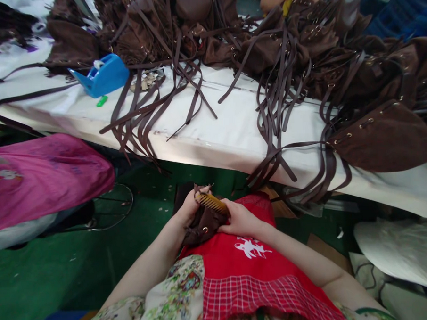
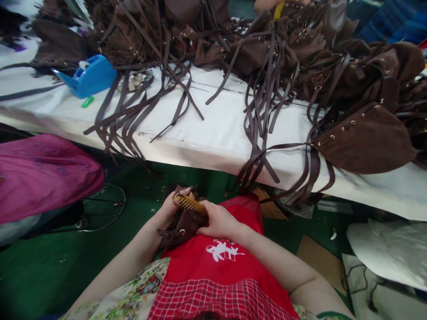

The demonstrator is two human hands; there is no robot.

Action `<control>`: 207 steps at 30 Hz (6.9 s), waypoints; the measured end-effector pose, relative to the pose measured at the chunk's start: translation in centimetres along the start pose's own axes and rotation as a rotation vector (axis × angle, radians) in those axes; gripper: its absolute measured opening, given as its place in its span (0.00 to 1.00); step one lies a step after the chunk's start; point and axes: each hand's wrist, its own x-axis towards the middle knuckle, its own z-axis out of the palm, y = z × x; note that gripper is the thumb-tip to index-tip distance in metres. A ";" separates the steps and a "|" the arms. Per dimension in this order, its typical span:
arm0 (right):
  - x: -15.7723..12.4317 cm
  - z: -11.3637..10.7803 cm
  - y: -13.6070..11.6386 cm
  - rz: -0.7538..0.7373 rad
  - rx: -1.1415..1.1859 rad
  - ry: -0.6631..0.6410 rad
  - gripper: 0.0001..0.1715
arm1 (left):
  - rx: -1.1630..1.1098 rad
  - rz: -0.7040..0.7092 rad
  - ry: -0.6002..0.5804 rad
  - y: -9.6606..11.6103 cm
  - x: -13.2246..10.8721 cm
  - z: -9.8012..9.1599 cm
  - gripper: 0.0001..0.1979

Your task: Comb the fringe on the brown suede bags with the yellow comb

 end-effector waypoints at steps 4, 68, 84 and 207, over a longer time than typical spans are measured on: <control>0.6 0.7 -0.2 0.028 -0.087 0.036 0.20 | -0.068 0.034 -0.049 -0.4 0.5 -0.2 0.16; 0.1 -3.4 9.2 0.598 -0.604 -0.040 0.21 | 0.511 0.010 -0.727 0.6 -3.4 4.5 0.30; -3.6 -5.2 -1.1 0.062 -0.651 -0.037 0.19 | 0.581 -0.035 -0.587 0.6 -3.2 4.8 0.23; -1.3 -7.1 5.7 0.320 -0.033 0.206 0.21 | 0.792 0.448 -0.497 1.8 -6.7 4.8 0.12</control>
